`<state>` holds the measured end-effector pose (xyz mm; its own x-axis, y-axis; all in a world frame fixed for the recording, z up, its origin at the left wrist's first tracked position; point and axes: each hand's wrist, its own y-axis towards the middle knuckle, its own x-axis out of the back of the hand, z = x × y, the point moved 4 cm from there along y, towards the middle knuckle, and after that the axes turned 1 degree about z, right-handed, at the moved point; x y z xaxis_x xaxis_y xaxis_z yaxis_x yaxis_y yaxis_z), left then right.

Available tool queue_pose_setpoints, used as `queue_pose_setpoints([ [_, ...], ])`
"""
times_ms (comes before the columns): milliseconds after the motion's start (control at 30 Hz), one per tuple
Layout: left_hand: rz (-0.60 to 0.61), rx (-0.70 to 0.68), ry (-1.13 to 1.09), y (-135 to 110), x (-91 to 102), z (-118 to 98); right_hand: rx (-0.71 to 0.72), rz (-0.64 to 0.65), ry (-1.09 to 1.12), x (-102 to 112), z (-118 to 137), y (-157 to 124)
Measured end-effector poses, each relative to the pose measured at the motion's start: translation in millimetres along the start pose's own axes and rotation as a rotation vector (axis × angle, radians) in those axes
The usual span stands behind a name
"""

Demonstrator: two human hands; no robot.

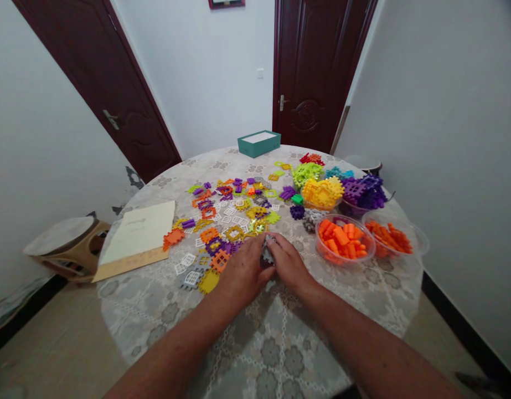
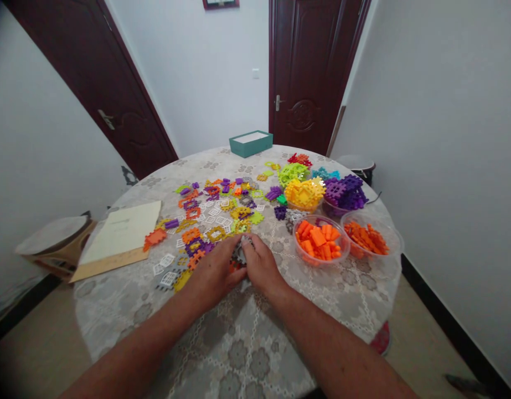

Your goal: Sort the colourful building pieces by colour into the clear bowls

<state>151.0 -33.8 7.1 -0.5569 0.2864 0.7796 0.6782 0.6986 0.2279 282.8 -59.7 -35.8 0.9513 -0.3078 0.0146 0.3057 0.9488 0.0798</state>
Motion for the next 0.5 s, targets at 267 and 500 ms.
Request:
queue_pose_setpoints([
  [267, -0.011, 0.080, -0.055, 17, -9.3, -6, -0.004, -0.057, 0.001, 13, -1, 9],
  [500, 0.023, 0.296, -0.440, 31, -0.3, 11, -0.052, -0.149, -0.023, 24, -5, 16],
])
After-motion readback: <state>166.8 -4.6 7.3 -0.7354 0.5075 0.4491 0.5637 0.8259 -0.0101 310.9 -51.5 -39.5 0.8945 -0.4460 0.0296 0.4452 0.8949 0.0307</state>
